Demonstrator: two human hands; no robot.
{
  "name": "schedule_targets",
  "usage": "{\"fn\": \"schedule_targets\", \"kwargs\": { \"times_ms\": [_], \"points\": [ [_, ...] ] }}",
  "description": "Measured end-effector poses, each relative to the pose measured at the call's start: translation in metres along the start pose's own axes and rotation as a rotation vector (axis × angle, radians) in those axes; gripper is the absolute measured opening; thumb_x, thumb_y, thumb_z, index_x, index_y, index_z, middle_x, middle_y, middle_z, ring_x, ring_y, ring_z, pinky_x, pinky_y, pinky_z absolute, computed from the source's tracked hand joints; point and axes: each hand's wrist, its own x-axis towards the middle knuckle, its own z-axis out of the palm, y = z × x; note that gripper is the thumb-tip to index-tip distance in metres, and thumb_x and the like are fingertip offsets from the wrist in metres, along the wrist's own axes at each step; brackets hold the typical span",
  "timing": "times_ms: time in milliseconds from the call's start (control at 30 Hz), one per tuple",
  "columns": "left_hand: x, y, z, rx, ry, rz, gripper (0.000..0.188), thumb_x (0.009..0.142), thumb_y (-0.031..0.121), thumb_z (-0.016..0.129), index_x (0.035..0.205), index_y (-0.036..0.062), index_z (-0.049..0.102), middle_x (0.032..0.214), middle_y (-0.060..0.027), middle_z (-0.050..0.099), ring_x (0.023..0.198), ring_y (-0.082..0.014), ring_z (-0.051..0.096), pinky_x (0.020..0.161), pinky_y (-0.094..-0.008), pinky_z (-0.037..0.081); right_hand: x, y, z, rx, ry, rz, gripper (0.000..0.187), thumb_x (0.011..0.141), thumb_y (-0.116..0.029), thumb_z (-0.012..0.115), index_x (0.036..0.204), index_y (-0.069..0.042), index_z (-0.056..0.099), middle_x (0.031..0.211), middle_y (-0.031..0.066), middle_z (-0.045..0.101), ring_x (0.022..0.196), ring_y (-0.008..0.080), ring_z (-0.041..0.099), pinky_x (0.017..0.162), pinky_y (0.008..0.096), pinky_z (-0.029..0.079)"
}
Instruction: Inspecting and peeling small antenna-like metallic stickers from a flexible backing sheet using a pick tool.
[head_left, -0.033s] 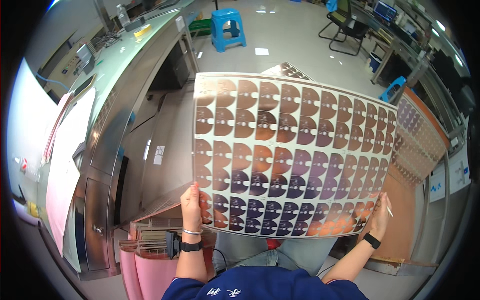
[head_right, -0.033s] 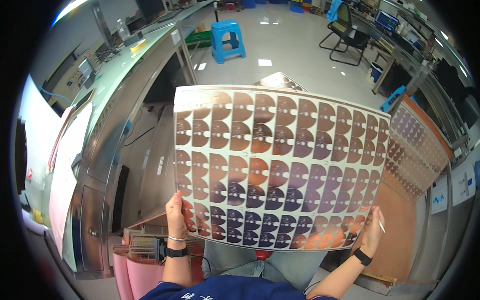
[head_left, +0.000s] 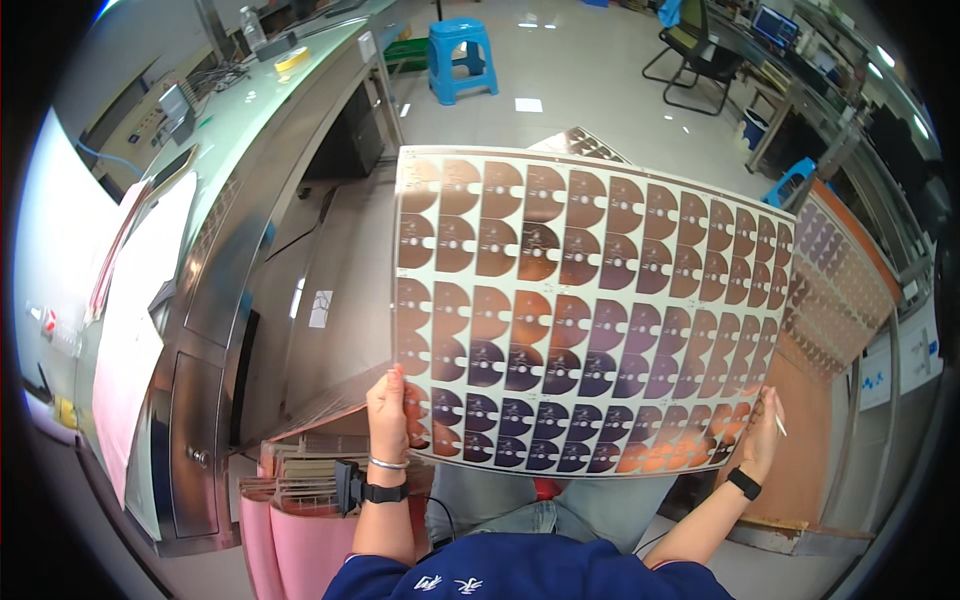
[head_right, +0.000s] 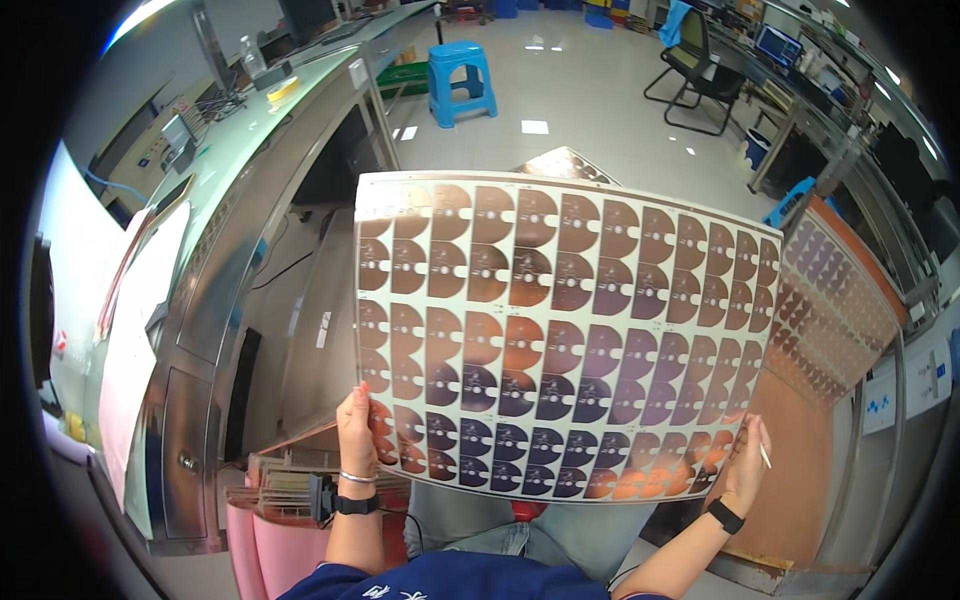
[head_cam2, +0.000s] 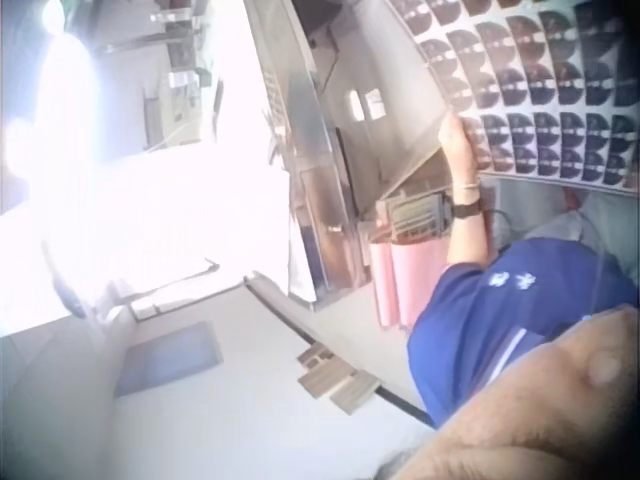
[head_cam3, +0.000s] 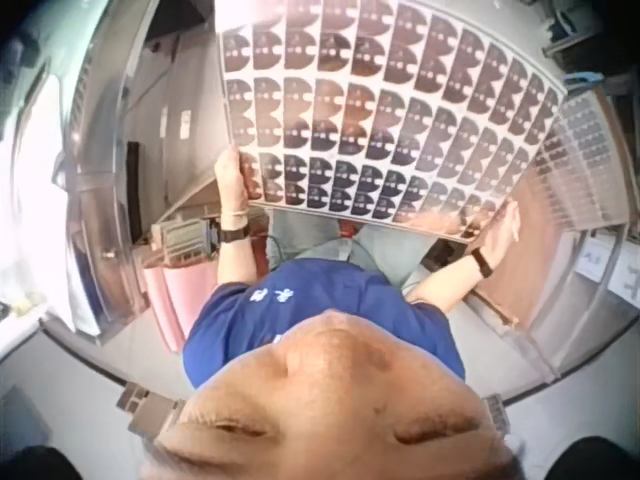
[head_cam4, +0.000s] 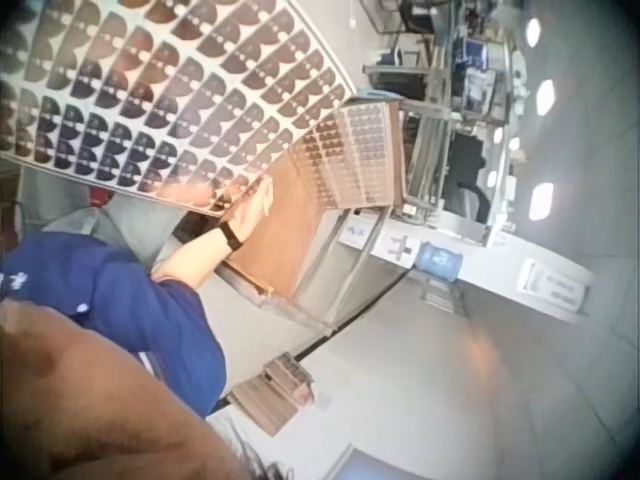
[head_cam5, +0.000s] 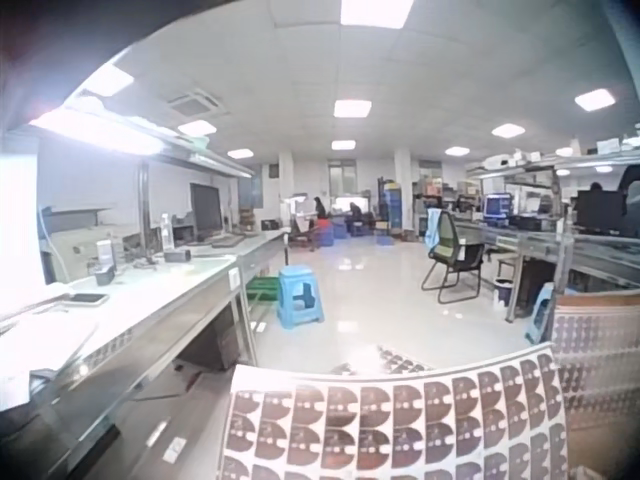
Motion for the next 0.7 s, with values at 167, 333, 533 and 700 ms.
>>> {"fn": "schedule_targets", "kwargs": {
  "times_ms": [167,333,533,700],
  "points": [
    [0.005,0.004,0.002,0.011,-0.045,-0.05,0.048,0.099,0.044,0.046,0.068,0.0067,0.05,0.052,-0.0019,0.046,0.033,-0.0067,0.035,0.028,-0.0207,0.025,0.008,-0.023,0.025,-0.18,-0.078,-0.234,0.034,0.1,-0.033,0.047,0.079,-0.008,0.052,0.07,-0.0032,0.044,0.07,0.0082,0.04,0.069,0.0238,0.033],
    [0.013,0.003,-0.001,-0.028,-0.067,-0.071,0.047,0.099,0.043,0.048,0.069,0.0067,0.05,0.051,0.0003,0.044,0.035,-0.0051,0.034,0.031,-0.0196,0.025,-0.003,-0.032,0.034,-0.187,-0.051,-0.266,0.033,0.1,-0.033,0.047,0.078,-0.008,0.049,0.071,-0.0027,0.042,0.072,0.0087,0.039,0.073,0.0245,0.031],
    [0.052,0.012,-0.034,-0.387,-0.551,-0.074,0.037,0.096,0.036,0.055,0.101,0.0,0.062,0.101,-0.0082,0.067,0.091,-0.014,0.064,0.078,-0.0248,0.051,0.004,-0.021,0.029,-0.086,0.132,-0.263,0.028,0.099,-0.033,0.049,0.091,-0.007,0.057,0.068,-0.0026,0.043,0.07,0.0075,0.041,0.072,0.0247,0.032],
    [0.061,0.057,-0.019,-0.333,-0.437,0.129,0.015,0.092,0.016,0.063,0.101,0.004,0.06,0.095,-0.0042,0.065,0.083,-0.0133,0.063,0.075,-0.0259,0.052,0.014,-0.028,0.006,-0.046,0.031,-0.442,0.029,0.097,-0.03,0.054,0.111,-0.005,0.056,0.079,0.0006,0.053,0.079,0.0098,0.049,0.078,0.0267,0.037]
  ]
}}
